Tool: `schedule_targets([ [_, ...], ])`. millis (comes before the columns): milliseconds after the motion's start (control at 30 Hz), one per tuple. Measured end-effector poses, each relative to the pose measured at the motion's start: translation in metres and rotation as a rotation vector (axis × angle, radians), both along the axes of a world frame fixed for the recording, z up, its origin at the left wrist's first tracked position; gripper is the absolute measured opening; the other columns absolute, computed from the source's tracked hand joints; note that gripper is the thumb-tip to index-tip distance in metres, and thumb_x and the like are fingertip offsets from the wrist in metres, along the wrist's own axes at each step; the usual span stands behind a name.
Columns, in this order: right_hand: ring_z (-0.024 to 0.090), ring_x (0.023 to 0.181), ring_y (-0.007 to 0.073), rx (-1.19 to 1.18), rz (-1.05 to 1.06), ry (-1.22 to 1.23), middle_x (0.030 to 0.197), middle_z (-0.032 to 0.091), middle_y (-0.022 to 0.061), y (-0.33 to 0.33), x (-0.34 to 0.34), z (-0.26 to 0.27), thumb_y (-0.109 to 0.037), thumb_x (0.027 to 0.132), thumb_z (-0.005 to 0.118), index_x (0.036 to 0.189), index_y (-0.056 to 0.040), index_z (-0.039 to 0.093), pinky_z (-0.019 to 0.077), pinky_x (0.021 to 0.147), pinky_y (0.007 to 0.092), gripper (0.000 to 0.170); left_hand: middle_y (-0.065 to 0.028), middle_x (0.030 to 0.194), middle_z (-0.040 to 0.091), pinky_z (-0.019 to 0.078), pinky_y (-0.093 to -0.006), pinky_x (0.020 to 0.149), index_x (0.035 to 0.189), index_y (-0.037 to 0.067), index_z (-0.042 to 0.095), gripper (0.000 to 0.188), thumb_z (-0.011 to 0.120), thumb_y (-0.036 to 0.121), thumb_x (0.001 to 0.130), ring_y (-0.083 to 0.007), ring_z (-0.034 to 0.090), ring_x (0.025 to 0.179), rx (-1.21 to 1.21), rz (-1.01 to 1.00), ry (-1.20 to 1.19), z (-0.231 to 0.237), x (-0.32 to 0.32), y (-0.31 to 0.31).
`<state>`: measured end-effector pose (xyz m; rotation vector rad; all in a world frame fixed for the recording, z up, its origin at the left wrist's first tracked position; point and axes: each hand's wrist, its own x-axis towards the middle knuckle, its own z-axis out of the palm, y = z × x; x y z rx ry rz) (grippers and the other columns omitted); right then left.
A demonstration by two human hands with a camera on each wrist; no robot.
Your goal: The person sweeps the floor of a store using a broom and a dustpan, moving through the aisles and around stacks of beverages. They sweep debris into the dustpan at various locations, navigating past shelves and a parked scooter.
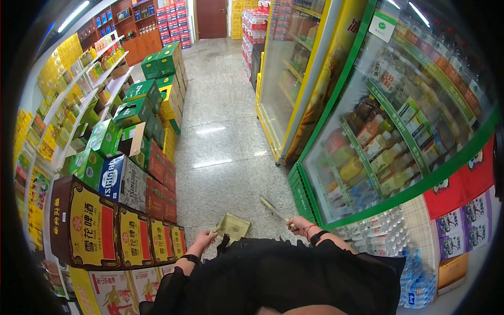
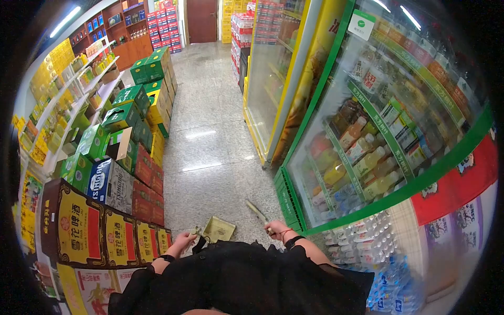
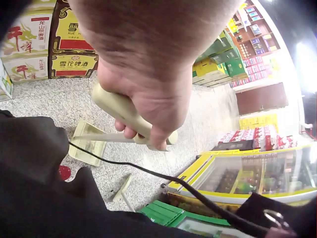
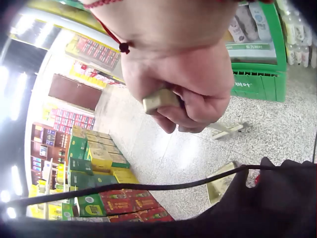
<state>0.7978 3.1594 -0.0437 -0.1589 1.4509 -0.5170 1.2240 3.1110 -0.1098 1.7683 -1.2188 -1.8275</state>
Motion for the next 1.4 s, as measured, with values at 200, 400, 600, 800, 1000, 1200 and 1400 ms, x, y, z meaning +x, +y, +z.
schedule_targets([
  [200,0.035,0.044,0.0082,-0.011,0.215,0.017,0.066,0.046,0.0021,0.013,-0.014,0.001,-0.011,0.079,0.052,0.09,-0.0054,0.05,0.0263,0.039,0.0231,0.012,-0.0041,0.063,0.057,0.04,-0.026,0.052,0.081,0.001,0.062,0.026,0.065,0.026,0.076,-0.0114,0.052,0.056,-0.008,-0.109,-0.144,0.027,-0.04,-0.017],
  [400,0.041,0.048,0.0088,-0.055,0.105,-0.142,0.063,0.05,0.003,0.006,-0.021,0.009,-0.013,0.073,0.057,0.086,-0.0034,0.057,0.0286,0.042,0.0228,0.016,-0.0042,0.064,0.058,0.0416,-0.0276,0.053,0.079,0.001,0.062,0.027,0.066,0.027,0.075,-0.0126,0.053,0.056,-0.055,-0.171,-0.133,-0.001,-0.039,-0.044],
  [600,0.032,0.043,0.0049,-0.054,0.023,-0.089,0.065,0.048,0.0032,-0.015,-0.045,0.032,-0.008,0.076,0.052,0.12,0.0015,0.044,0.0259,0.039,0.0202,0.045,-0.005,0.066,0.06,0.043,-0.0269,0.055,0.08,-0.001,0.062,0.027,0.067,0.025,0.074,-0.013,0.056,0.06,-0.1,-0.258,-0.189,-0.012,-0.036,-0.07],
  [800,0.035,0.041,0.0063,-0.13,-0.173,0.002,0.059,0.047,0.0019,-0.049,-0.035,0.037,-0.011,0.076,0.053,0.077,-0.0043,0.05,0.0261,0.038,0.0215,0.007,-0.0056,0.071,0.06,0.0441,-0.0269,0.057,0.087,-0.003,0.06,0.025,0.065,0.019,0.077,-0.0129,0.055,0.061,-0.016,-0.075,0.011,-0.013,-0.012,-0.104],
  [1000,0.038,0.041,0.0089,-0.063,-0.341,0.042,0.058,0.047,0.0028,-0.109,0.019,-0.008,-0.011,0.078,0.054,0.07,-0.0067,0.044,0.0255,0.036,0.0225,0.013,-0.0053,0.072,0.059,0.0436,-0.0262,0.056,0.087,-0.003,0.06,0.025,0.066,0.019,0.076,-0.0127,0.054,0.061,-0.035,-0.086,0.1,-0.001,0.027,-0.164],
  [1200,0.041,0.042,0.0101,-0.004,-0.381,-0.023,0.059,0.047,0.0049,-0.164,0.072,-0.027,-0.012,0.08,0.052,0.07,-0.005,0.043,0.0273,0.035,0.0219,0.015,-0.0047,0.071,0.058,0.0429,-0.0263,0.056,0.088,-0.003,0.06,0.026,0.066,0.02,0.076,-0.0125,0.053,0.061,-0.019,-0.149,-0.016,-0.002,0.069,-0.205],
  [1400,0.044,0.047,0.0104,0.015,-0.049,0.063,0.062,0.049,0.0021,-0.183,0.135,-0.008,-0.017,0.078,0.054,0.075,-0.0065,0.051,0.0303,0.038,0.0241,0.011,-0.0047,0.07,0.057,0.0412,-0.0271,0.055,0.089,-0.002,0.06,0.027,0.064,0.022,0.077,-0.0126,0.051,0.06,-0.001,-0.126,0.006,-0.01,0.107,-0.237],
])
